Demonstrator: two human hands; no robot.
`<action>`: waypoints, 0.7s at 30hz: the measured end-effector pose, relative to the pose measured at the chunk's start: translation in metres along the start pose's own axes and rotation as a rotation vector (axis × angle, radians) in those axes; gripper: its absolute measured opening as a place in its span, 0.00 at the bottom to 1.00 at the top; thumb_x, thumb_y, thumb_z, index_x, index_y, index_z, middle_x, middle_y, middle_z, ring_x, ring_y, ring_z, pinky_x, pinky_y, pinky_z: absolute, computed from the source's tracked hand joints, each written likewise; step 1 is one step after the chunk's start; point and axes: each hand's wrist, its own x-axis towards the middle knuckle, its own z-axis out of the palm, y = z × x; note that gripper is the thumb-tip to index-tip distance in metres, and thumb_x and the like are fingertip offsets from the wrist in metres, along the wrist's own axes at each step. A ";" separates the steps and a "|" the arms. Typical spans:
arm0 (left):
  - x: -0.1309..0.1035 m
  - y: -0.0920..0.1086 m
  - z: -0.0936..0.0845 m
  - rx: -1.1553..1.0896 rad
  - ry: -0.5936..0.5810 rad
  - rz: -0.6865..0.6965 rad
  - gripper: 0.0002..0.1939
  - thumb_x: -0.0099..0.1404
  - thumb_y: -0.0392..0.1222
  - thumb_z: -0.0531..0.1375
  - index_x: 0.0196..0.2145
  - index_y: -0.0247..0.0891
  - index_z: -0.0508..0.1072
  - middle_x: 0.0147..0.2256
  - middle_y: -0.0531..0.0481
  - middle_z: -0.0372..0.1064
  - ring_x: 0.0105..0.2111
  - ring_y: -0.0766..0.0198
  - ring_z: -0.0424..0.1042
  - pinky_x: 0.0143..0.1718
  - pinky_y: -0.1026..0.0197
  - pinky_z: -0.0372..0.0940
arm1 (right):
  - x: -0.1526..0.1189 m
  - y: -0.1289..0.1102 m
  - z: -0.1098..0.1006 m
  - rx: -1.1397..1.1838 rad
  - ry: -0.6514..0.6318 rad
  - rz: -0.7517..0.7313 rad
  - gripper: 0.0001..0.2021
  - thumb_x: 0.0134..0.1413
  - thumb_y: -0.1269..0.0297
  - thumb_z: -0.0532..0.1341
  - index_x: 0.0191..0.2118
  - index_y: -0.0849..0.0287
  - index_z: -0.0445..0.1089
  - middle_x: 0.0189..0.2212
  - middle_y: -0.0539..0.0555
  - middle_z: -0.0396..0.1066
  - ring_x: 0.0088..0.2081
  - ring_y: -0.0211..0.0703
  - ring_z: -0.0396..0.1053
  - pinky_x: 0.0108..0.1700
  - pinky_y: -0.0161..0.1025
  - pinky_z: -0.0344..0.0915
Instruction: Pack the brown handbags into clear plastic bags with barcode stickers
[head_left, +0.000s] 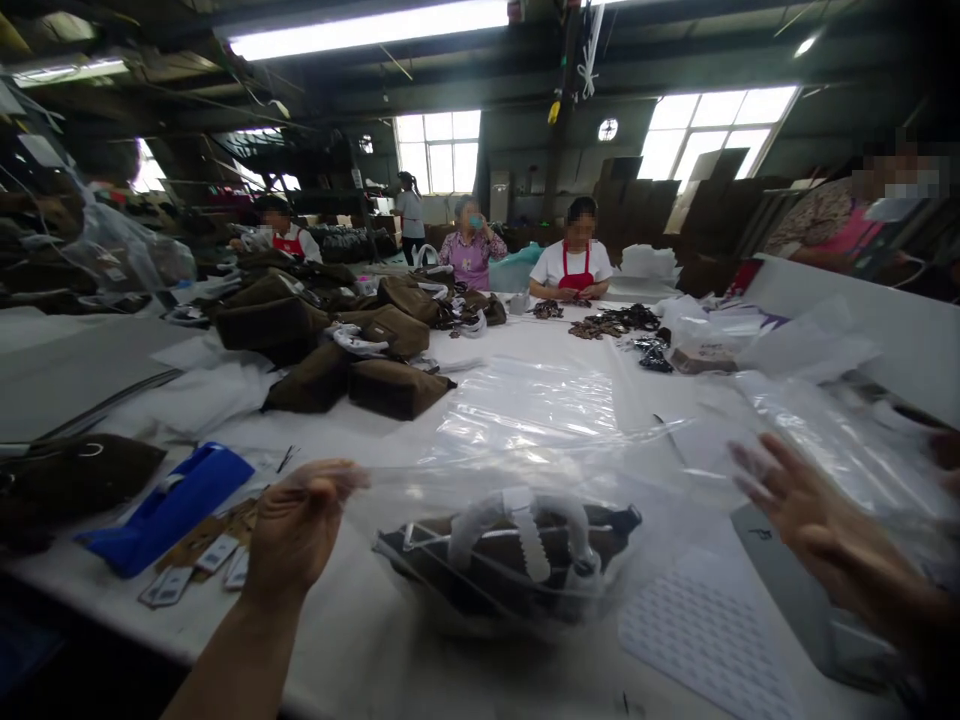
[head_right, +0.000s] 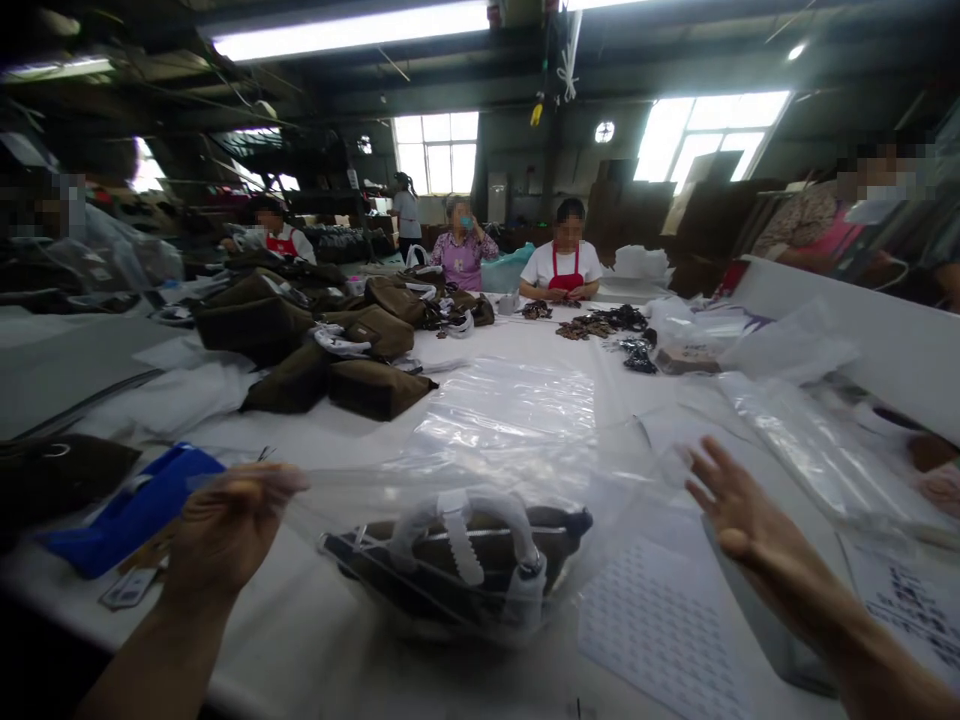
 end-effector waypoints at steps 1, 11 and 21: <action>-0.001 -0.002 -0.004 0.008 -0.017 -0.031 0.18 0.44 0.52 0.70 0.29 0.38 0.78 0.27 0.49 0.76 0.28 0.64 0.74 0.38 0.64 0.70 | -0.005 0.008 0.013 0.091 -0.107 0.090 0.39 0.34 0.41 0.66 0.55 0.51 0.63 0.54 0.67 0.62 0.50 0.63 0.65 0.41 0.51 0.69; 0.084 -0.011 0.034 -0.067 0.065 -0.272 0.13 0.56 0.47 0.64 0.26 0.33 0.70 0.22 0.51 0.72 0.22 0.65 0.73 0.27 0.62 0.70 | 0.111 0.000 0.078 0.520 0.153 0.330 0.05 0.53 0.69 0.57 0.28 0.60 0.64 0.26 0.51 0.68 0.30 0.38 0.70 0.42 0.44 0.68; 0.024 -0.018 -0.002 0.077 -0.305 -0.331 0.18 0.52 0.53 0.66 0.22 0.34 0.72 0.19 0.50 0.70 0.19 0.66 0.69 0.24 0.65 0.66 | 0.041 0.047 0.053 0.417 0.003 0.350 0.09 0.47 0.58 0.65 0.25 0.57 0.68 0.21 0.50 0.64 0.21 0.36 0.63 0.23 0.32 0.66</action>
